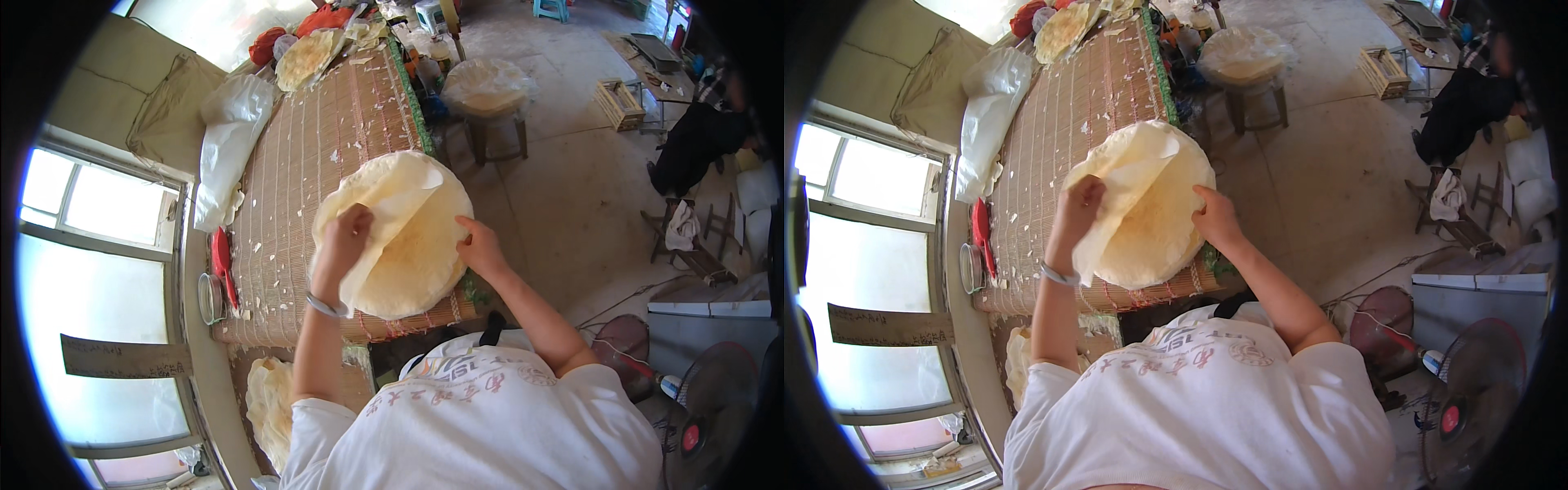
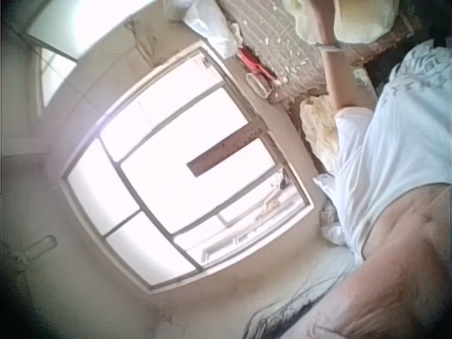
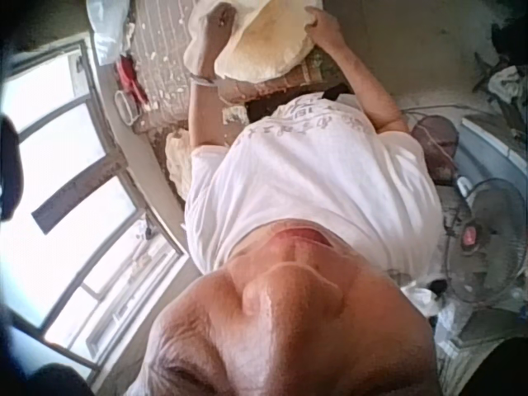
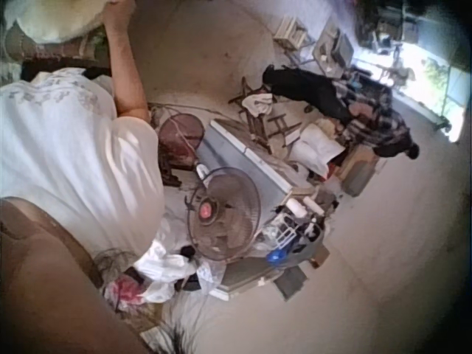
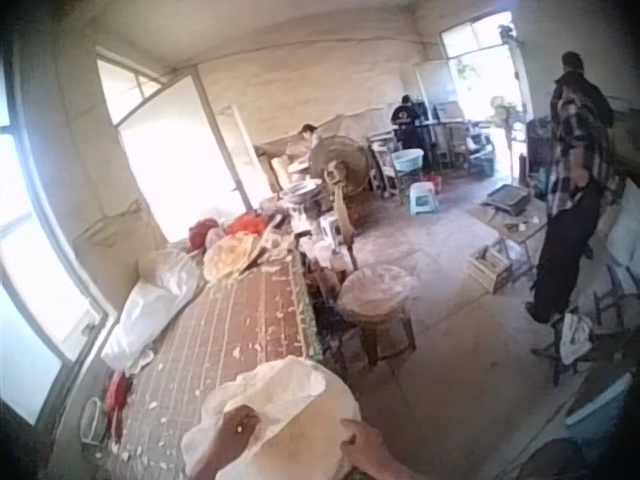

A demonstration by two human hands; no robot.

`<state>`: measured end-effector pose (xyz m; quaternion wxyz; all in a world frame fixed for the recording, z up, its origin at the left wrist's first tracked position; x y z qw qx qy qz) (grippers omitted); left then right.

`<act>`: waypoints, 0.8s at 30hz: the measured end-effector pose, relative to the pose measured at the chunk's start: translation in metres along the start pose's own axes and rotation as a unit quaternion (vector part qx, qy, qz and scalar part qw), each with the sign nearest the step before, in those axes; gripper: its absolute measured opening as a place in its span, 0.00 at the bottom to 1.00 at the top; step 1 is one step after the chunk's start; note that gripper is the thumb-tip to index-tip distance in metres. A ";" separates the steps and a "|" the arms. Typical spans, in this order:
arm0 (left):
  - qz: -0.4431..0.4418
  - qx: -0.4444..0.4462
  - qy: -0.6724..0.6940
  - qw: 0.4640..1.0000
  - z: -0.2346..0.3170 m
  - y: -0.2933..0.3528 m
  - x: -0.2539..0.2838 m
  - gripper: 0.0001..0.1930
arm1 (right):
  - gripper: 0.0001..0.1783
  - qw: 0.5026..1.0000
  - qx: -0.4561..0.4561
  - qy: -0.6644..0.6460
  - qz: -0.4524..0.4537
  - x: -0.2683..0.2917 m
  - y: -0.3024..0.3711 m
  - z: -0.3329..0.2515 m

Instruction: The person repeatedly peels thin layers from a large stack of dough sheets on a bamboo mat, then stacks the peeled sheets on the table. The person handles the dough by hand without using tools.

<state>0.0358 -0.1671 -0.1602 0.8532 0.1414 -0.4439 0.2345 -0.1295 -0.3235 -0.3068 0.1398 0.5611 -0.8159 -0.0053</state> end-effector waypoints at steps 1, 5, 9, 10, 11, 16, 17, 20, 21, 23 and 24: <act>-0.030 0.054 0.044 0.997 -0.025 -0.008 0.012 0.04 | 0.29 1.000 0.014 0.002 0.004 -0.001 -0.001 0.001; -0.057 -0.147 0.076 0.985 -0.070 -0.059 0.166 0.07 | 0.29 0.999 0.039 0.029 0.022 -0.003 -0.005 0.002; 0.056 0.001 0.020 0.998 -0.063 -0.058 0.356 0.10 | 0.28 1.000 0.014 -0.004 0.017 -0.007 -0.003 0.002; 0.103 0.018 0.003 0.995 -0.011 -0.063 0.348 0.10 | 0.28 0.999 0.004 0.002 0.038 0.005 -0.002 0.015; 0.106 -0.057 -0.033 0.992 0.019 -0.050 0.360 0.09 | 0.28 0.999 0.010 0.003 0.038 0.001 -0.002 0.015; -0.004 -0.046 -0.068 0.997 0.065 -0.038 0.260 0.05 | 0.28 0.999 0.020 -0.007 0.035 -0.004 -0.004 0.017; 0.066 -0.112 -0.201 0.971 0.089 -0.025 0.222 0.06 | 0.28 0.999 0.022 -0.006 0.033 -0.004 -0.003 0.016; -0.046 -0.041 -0.125 0.990 0.063 -0.024 0.081 0.08 | 0.28 0.998 0.021 0.001 0.053 0.003 0.003 0.012; -0.087 -0.097 -0.080 0.988 0.059 -0.016 0.033 0.07 | 0.28 1.000 -0.007 -0.005 0.022 -0.003 0.003 0.007; -0.092 -0.123 -0.180 0.972 0.063 0.001 -0.050 0.05 | 0.28 0.999 0.033 -0.015 0.034 -0.006 0.004 0.001; -0.089 -0.129 -0.128 0.979 0.060 0.008 -0.086 0.05 | 0.27 0.998 0.053 -0.018 0.040 -0.005 0.003 -0.002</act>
Point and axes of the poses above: each hand's wrist, its own y-axis away from the middle knuckle, its own x-axis out of the back of the hand, z = x × y, the point moved 10 cm from there along -y, towards the middle knuckle, and after that the axes turned 15 degrees about -z, right-handed, at the moved point
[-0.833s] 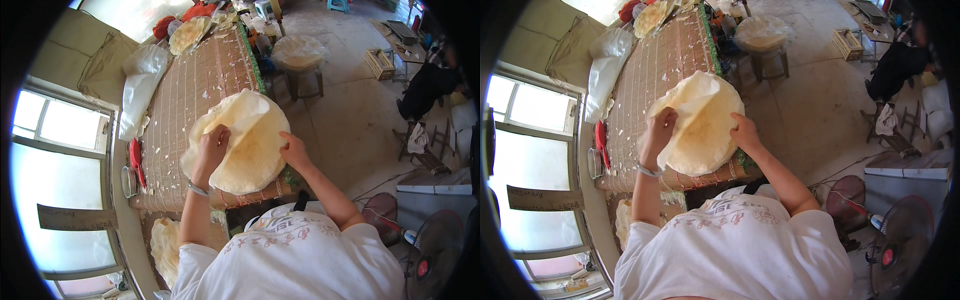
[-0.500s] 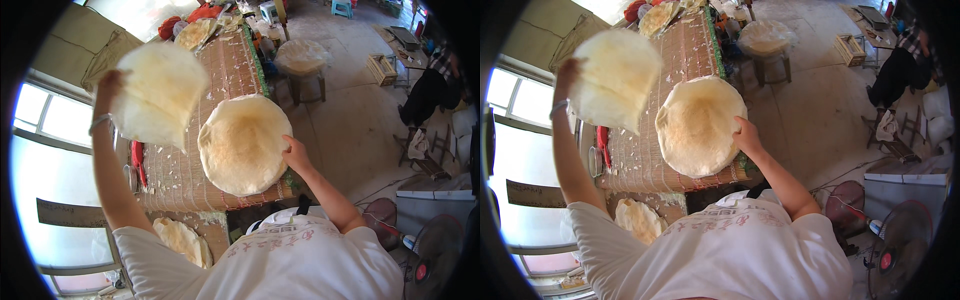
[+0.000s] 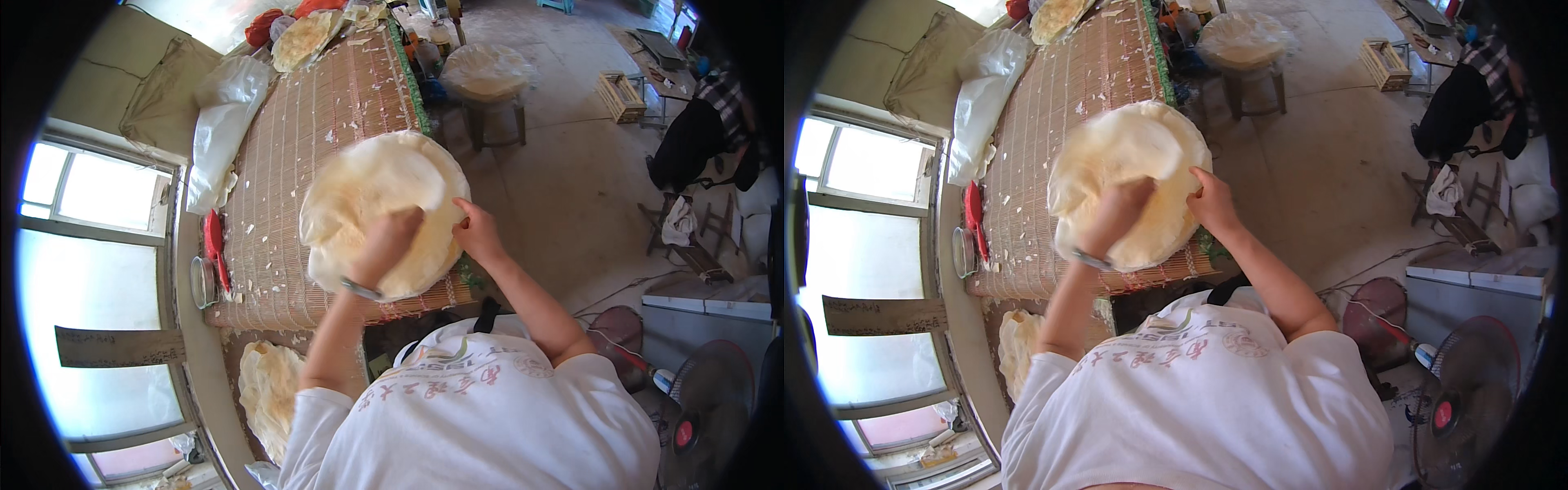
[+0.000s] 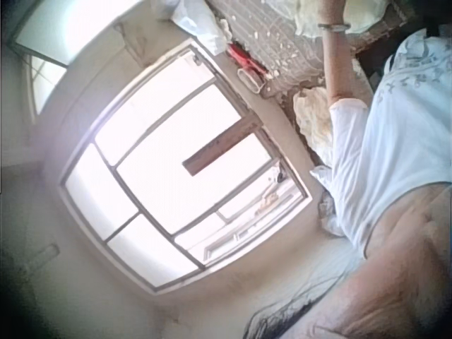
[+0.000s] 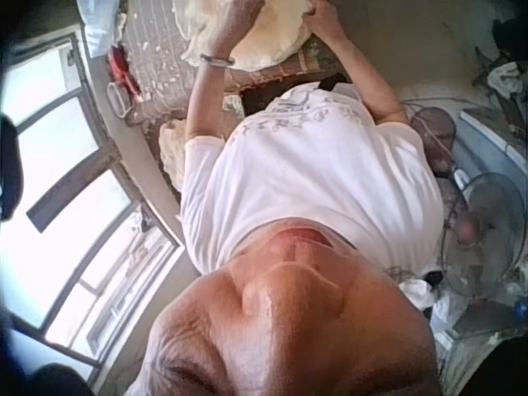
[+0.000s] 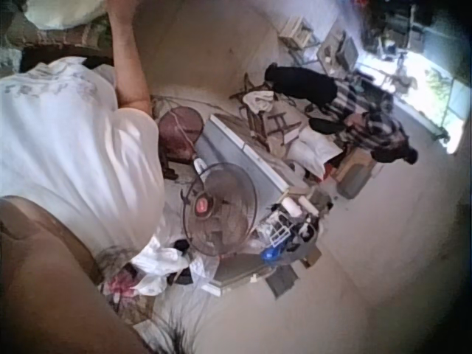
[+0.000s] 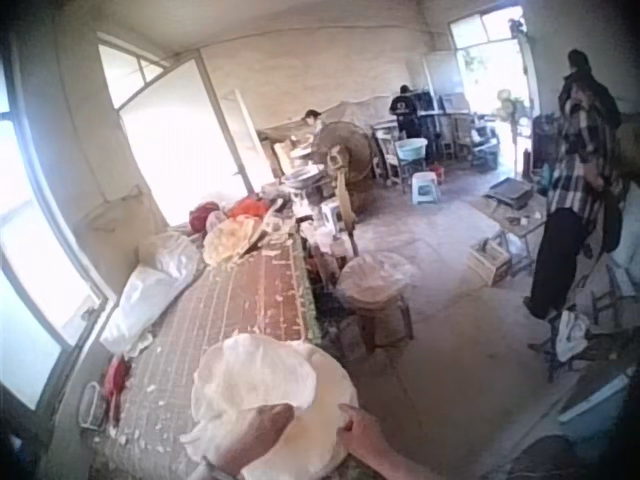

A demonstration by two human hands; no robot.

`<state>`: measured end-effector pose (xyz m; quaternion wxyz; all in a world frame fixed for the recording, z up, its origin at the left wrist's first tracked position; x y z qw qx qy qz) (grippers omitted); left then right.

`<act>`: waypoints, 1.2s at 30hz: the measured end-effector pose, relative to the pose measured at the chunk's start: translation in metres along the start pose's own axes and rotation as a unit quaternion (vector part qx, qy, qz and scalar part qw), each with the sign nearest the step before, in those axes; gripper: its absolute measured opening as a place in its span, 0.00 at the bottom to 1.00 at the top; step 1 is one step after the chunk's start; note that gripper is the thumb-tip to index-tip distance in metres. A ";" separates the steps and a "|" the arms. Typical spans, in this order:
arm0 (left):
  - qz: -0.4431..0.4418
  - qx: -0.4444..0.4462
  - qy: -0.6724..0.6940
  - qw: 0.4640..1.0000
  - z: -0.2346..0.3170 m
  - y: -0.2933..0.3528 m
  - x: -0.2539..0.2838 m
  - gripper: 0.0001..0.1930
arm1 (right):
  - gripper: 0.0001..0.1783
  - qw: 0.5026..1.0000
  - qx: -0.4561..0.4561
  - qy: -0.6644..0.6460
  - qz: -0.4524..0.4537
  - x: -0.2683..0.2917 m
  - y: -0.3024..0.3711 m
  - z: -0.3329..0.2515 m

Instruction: The person repeatedly peels thin layers from a large stack of dough sheets on a bamboo mat, then stacks the peeled sheets on the table. The person handles the dough by hand without using tools.

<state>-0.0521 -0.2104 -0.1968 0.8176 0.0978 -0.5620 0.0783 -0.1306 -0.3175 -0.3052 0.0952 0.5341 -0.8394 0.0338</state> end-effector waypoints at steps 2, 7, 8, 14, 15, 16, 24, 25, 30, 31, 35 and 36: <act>-0.022 0.105 0.053 0.993 -0.006 -0.001 -0.051 0.06 | 0.27 1.000 -0.015 0.008 0.001 0.002 -0.001 0.003; 0.124 0.113 0.061 0.984 0.018 0.014 -0.053 0.18 | 0.27 1.000 -0.017 -0.012 -0.004 0.001 -0.006 0.004; 0.155 0.115 0.037 0.980 0.023 0.017 -0.046 0.20 | 0.27 1.000 -0.018 -0.022 -0.012 -0.001 -0.007 0.001; 0.044 0.185 0.069 0.979 -0.028 0.002 -0.077 0.21 | 0.30 0.997 0.022 -0.058 -0.054 -0.012 -0.014 -0.006; 0.022 0.177 0.068 0.982 -0.040 -0.001 -0.081 0.19 | 0.30 0.996 0.043 -0.066 -0.049 -0.012 -0.014 -0.005; 0.018 0.195 0.105 0.975 -0.057 0.000 -0.079 0.16 | 0.31 0.994 0.039 -0.087 -0.046 -0.013 -0.012 -0.001; 0.098 0.118 0.188 0.970 -0.204 0.057 0.187 0.04 | 0.28 0.995 0.040 -0.095 -0.014 -0.004 0.003 0.024; 0.105 0.087 0.161 0.978 -0.197 0.061 0.233 0.04 | 0.27 0.995 0.034 -0.093 0.009 0.004 0.002 0.035; 0.110 0.188 0.059 0.974 -0.103 0.078 0.324 0.12 | 0.22 0.997 -0.009 -0.071 0.033 0.015 0.008 0.028; 0.074 0.166 0.005 0.983 -0.099 0.056 0.301 0.12 | 0.21 0.997 -0.014 -0.074 0.036 0.021 0.007 0.042; -0.040 0.112 -0.133 0.984 -0.043 0.023 0.172 0.11 | 0.19 0.990 -0.014 -0.143 0.005 0.014 -0.002 0.076; -0.010 0.058 -0.129 0.990 -0.025 0.022 0.138 0.11 | 0.19 0.986 -0.013 -0.168 -0.001 0.012 -0.002 0.077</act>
Point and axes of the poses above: each hand's wrist, its own y-axis away from the middle knuckle, its own x-axis out of the back of the hand, z = x × y, the point moved 10 cm from there along -y, towards the middle knuckle, and after that the axes turned 15 degrees about -z, right-handed, at the moved point
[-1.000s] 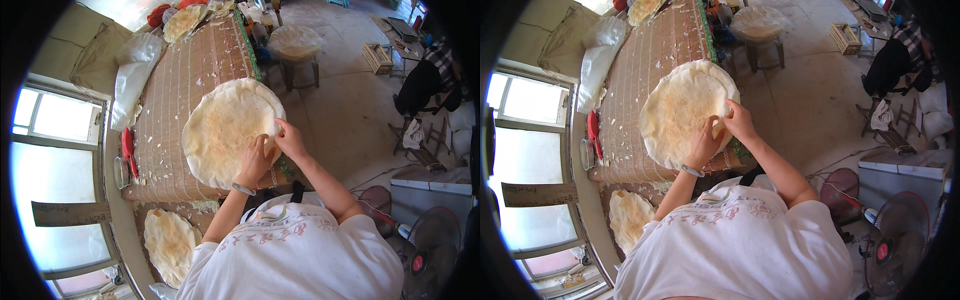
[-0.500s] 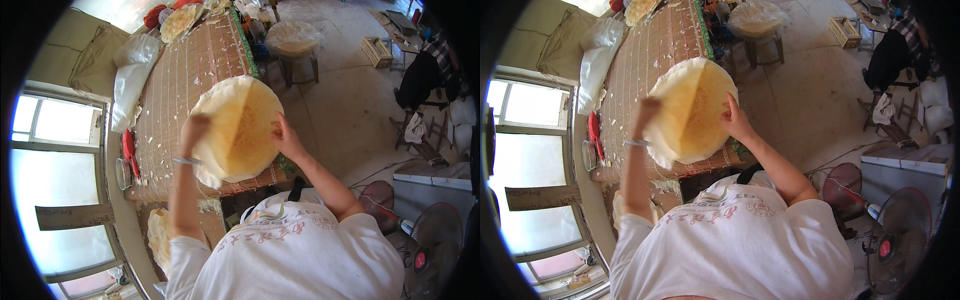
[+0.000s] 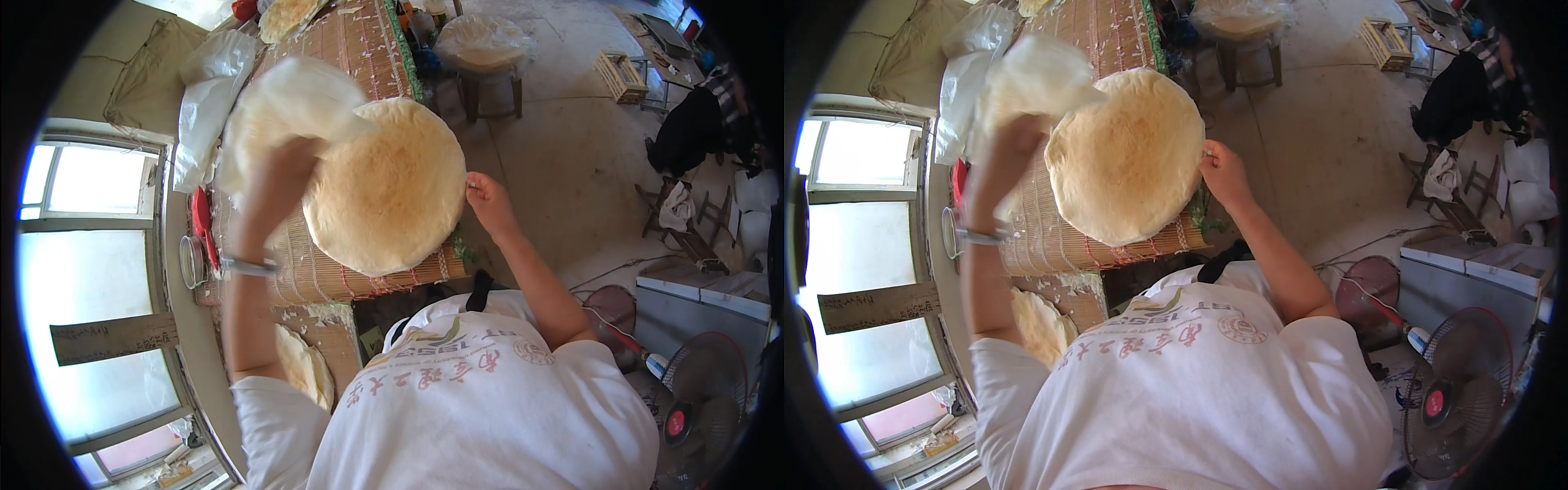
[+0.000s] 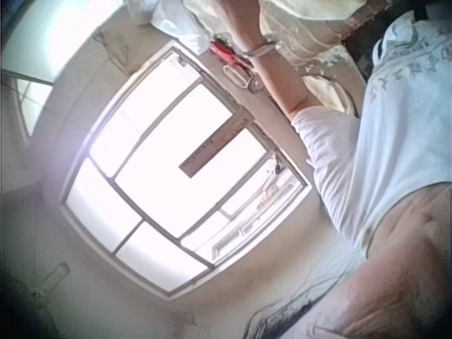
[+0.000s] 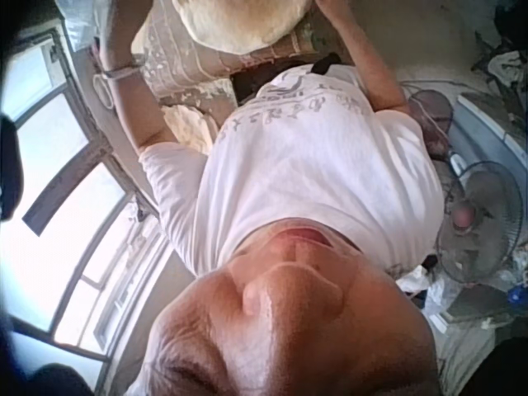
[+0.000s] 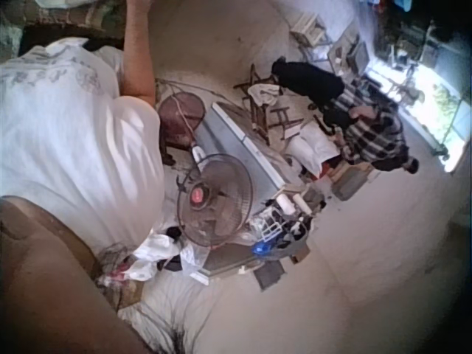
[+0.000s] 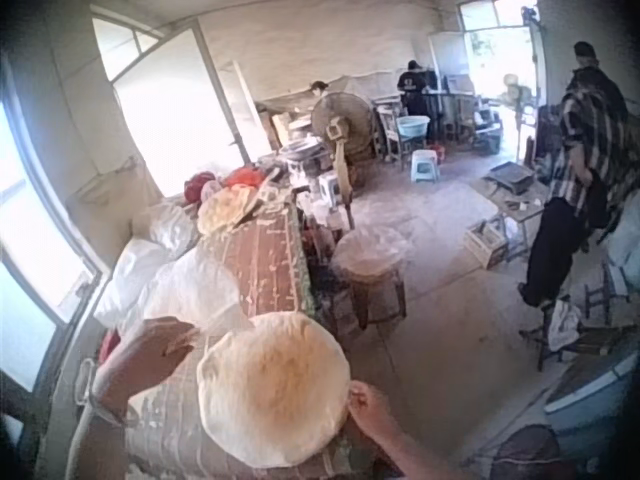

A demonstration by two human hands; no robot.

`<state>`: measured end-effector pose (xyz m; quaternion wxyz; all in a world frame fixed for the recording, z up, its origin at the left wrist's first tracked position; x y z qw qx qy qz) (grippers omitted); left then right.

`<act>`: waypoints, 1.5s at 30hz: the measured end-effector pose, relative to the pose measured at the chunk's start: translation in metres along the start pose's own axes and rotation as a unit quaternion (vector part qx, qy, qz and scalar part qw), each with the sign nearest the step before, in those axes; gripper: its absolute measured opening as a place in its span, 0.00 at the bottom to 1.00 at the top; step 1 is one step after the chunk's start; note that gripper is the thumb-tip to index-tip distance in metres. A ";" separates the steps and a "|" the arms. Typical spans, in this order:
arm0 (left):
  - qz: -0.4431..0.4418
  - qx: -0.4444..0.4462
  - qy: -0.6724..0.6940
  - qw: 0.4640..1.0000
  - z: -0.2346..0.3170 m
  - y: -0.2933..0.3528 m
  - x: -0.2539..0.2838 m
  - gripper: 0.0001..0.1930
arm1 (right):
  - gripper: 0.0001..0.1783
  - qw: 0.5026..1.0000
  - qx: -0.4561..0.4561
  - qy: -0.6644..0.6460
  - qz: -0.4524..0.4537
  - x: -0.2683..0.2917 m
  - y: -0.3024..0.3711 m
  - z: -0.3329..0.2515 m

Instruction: The person repeatedly peels thin layers from a large stack of dough sheets on a bamboo mat, then stacks the peeled sheets on the table. The person handles the dough by hand without using tools.

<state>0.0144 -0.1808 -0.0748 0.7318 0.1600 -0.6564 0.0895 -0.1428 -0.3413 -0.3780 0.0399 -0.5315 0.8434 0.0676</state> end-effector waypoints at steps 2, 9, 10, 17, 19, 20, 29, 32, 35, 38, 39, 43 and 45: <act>-0.041 0.017 0.021 0.999 0.037 -0.007 -0.068 0.11 | 0.19 0.999 -0.025 -0.022 0.012 0.000 0.002 -0.006; -0.055 0.106 0.182 0.976 0.071 -0.001 -0.196 0.18 | 0.20 0.994 -0.045 -0.093 0.028 -0.003 0.009 -0.037; -0.036 0.101 0.207 0.972 0.069 0.002 -0.184 0.18 | 0.25 0.999 -0.046 -0.001 0.003 -0.006 0.007 -0.047; 0.069 0.110 0.246 0.961 0.037 0.035 -0.074 0.19 | 0.57 0.919 0.193 0.341 -0.039 -0.070 -0.019 -0.128; 0.076 0.143 0.228 0.960 0.029 0.055 -0.050 0.19 | 0.59 0.914 0.204 0.349 -0.029 -0.093 -0.030 -0.148; 0.081 0.151 0.227 0.959 0.029 0.067 -0.036 0.19 | 0.58 0.908 0.247 0.338 -0.028 -0.104 -0.032 -0.157; 0.107 0.093 0.159 0.977 0.045 0.220 0.023 0.25 | 0.10 0.824 0.378 0.254 -0.337 -0.204 -0.028 -0.257; 0.139 0.093 0.202 0.965 0.044 0.287 0.021 0.27 | 0.08 0.783 0.262 0.228 -0.517 -0.273 -0.007 -0.251; 0.104 0.158 0.241 0.952 0.021 0.353 0.006 0.21 | 0.08 0.750 0.165 0.239 -0.595 -0.342 0.011 -0.222; 0.173 0.216 0.297 0.914 -0.032 0.436 -0.019 0.15 | 0.09 0.694 0.195 0.332 -0.608 -0.422 0.038 -0.212; 0.162 0.269 0.292 0.903 -0.053 0.466 -0.035 0.14 | 0.10 0.695 0.184 0.332 -0.611 -0.451 0.044 -0.205; 0.150 0.435 0.206 0.864 -0.128 0.601 -0.066 0.12 | 0.11 0.674 0.260 0.322 -0.612 -0.586 0.092 -0.199; 0.190 0.470 0.203 0.838 -0.145 0.660 -0.043 0.11 | 0.11 0.683 0.304 0.314 -0.585 -0.645 0.121 -0.209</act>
Point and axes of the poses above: each hand's wrist, its own y-axis away from the middle knuckle, its own x-axis out of the back of the hand, z = x × y, the point moved 10 cm from there along -y, towards the middle knuckle, and after that the axes turned 15 degrees about -z, right-handed, at the moved point
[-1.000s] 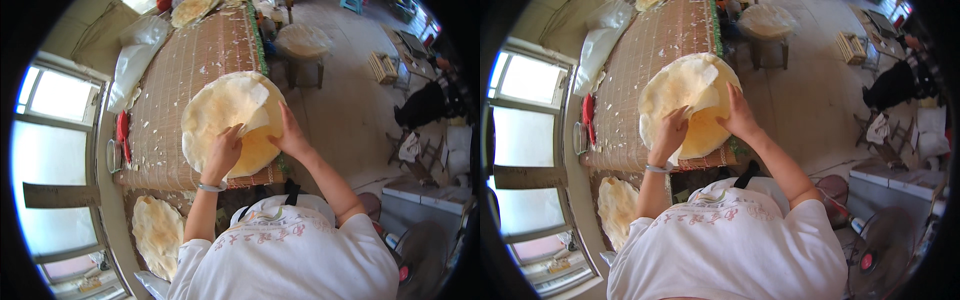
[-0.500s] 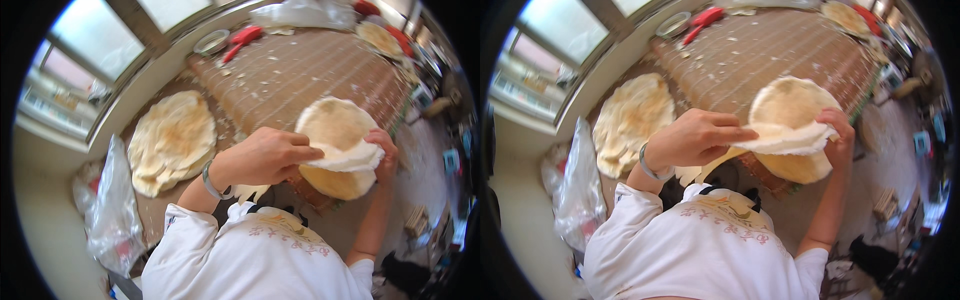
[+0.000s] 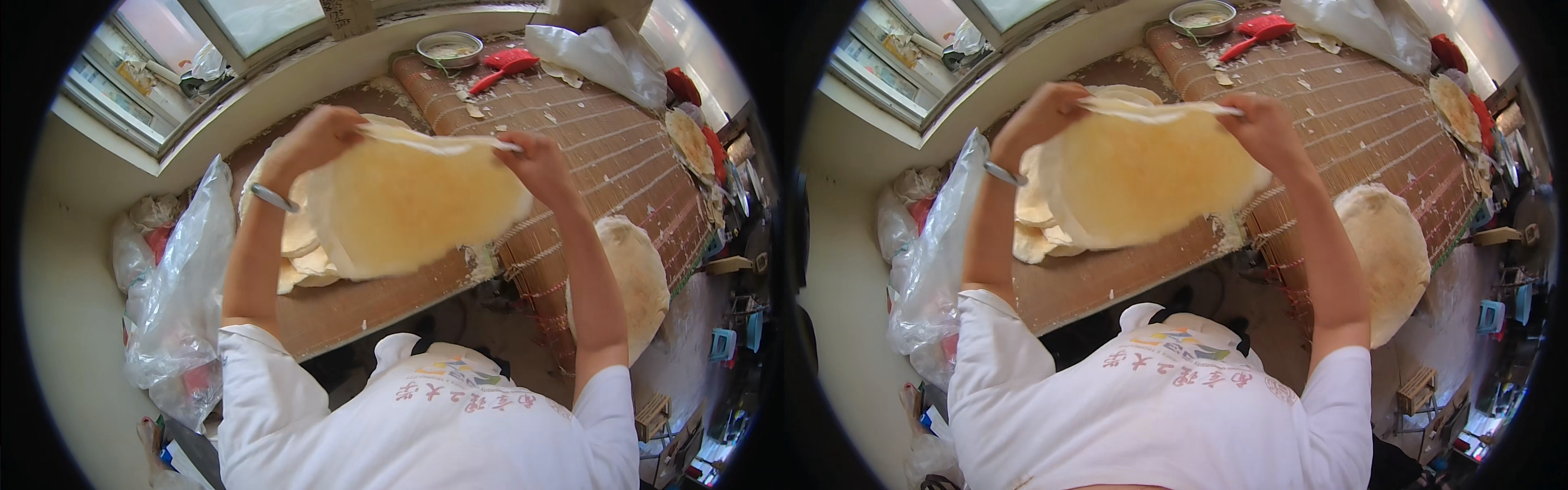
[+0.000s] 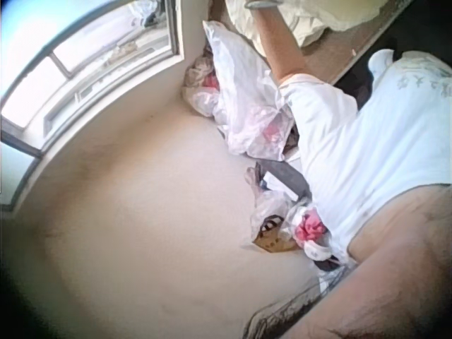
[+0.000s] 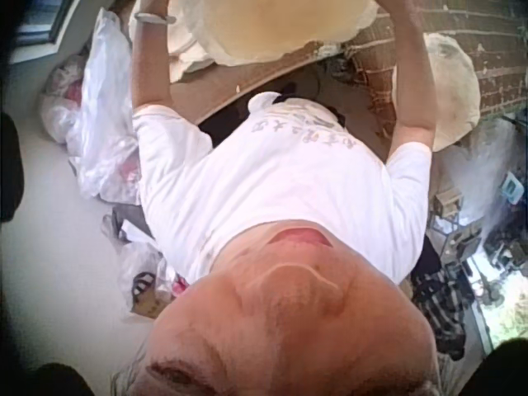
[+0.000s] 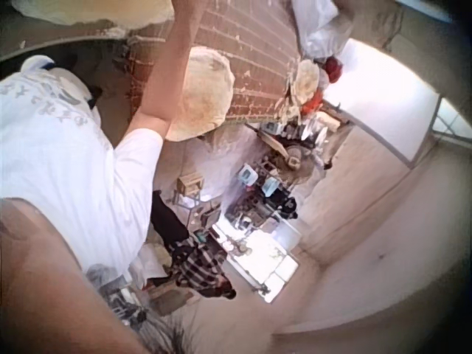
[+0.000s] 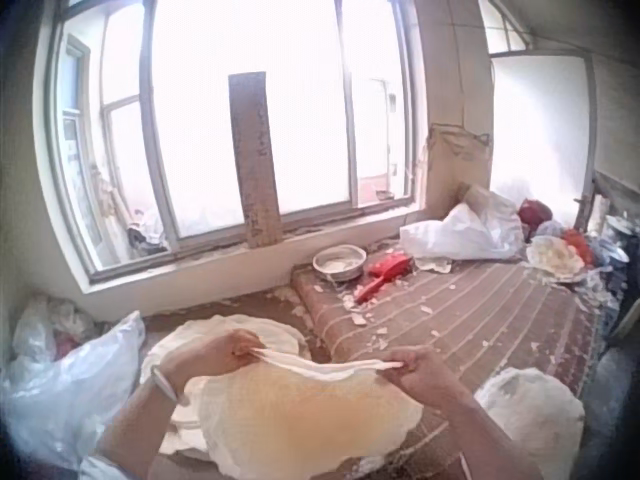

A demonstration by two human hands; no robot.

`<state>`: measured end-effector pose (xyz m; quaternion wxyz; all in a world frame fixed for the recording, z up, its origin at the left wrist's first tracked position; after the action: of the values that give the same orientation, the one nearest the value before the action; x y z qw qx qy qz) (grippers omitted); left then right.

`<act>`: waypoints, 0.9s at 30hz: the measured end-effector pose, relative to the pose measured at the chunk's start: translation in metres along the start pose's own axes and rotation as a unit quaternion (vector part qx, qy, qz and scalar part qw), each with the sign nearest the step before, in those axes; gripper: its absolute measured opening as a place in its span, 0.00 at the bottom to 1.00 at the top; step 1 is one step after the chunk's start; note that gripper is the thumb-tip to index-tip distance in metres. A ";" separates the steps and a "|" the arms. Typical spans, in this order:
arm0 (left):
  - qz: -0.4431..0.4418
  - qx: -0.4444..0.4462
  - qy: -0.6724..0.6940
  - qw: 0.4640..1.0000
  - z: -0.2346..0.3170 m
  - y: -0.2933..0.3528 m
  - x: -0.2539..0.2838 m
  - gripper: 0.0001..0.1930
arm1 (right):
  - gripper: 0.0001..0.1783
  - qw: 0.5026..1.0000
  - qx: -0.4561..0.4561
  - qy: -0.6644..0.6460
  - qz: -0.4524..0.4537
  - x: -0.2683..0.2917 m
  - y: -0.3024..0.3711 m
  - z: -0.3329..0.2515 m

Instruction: The person repeatedly peels thin layers from a large stack of dough sheets on a bamboo mat, then stacks the peeled sheets on the table. The person handles the dough by hand without using tools.

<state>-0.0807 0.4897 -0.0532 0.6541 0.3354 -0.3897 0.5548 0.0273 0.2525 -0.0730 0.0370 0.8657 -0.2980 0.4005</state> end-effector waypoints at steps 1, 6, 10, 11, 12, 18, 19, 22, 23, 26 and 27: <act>0.007 0.005 0.009 1.000 -0.018 0.008 0.027 0.11 | 0.10 0.999 0.015 0.021 0.032 -0.008 -0.024 -0.022; 0.139 0.029 -0.145 0.979 -0.073 0.061 0.100 0.16 | 0.10 0.975 0.156 0.075 0.139 -0.064 -0.100 -0.084; 0.175 0.027 -0.248 0.953 -0.162 0.099 0.053 0.17 | 0.13 0.974 0.176 0.130 0.055 -0.158 -0.140 -0.075; 0.130 0.073 -0.217 0.965 -0.205 0.107 0.023 0.17 | 0.14 0.976 0.174 0.126 0.020 -0.190 -0.144 -0.062; 0.079 0.156 -0.221 0.959 -0.251 0.120 -0.017 0.17 | 0.06 0.975 0.208 0.073 0.014 -0.213 -0.133 -0.056; -0.147 0.218 0.010 0.965 -0.261 0.108 -0.183 0.15 | 0.16 0.971 0.103 0.040 -0.213 -0.259 -0.024 -0.012; -0.165 0.210 0.038 0.963 -0.245 0.094 -0.198 0.16 | 0.16 0.971 0.068 0.000 -0.228 -0.251 0.001 0.001; -0.136 0.120 0.104 0.978 -0.178 0.043 -0.228 0.15 | 0.15 0.971 -0.062 -0.095 -0.209 -0.209 0.078 0.040; -0.128 0.100 0.121 0.979 -0.152 0.030 -0.232 0.15 | 0.14 0.972 -0.093 -0.119 -0.177 -0.193 0.103 0.052; -0.122 0.016 0.168 0.978 -0.072 -0.018 -0.263 0.13 | 0.14 0.969 -0.188 -0.160 -0.007 -0.130 0.192 0.084; -0.119 -0.013 0.183 0.976 -0.044 -0.032 -0.274 0.13 | 0.14 0.961 -0.214 -0.165 0.060 -0.106 0.224 0.094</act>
<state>-0.0653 0.3954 -0.3161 0.7797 0.2641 -0.2279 0.5199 -0.0853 0.0922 -0.2512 0.1478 0.8721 -0.4302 0.1804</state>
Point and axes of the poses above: each hand's wrist, its own y-axis away from the middle knuckle, its own x-axis out of the back of the hand, z = x × y, the point moved 10 cm from there along -y, towards the middle knuckle, and after that the axes turned 15 degrees about -z, right-handed, at the moved point
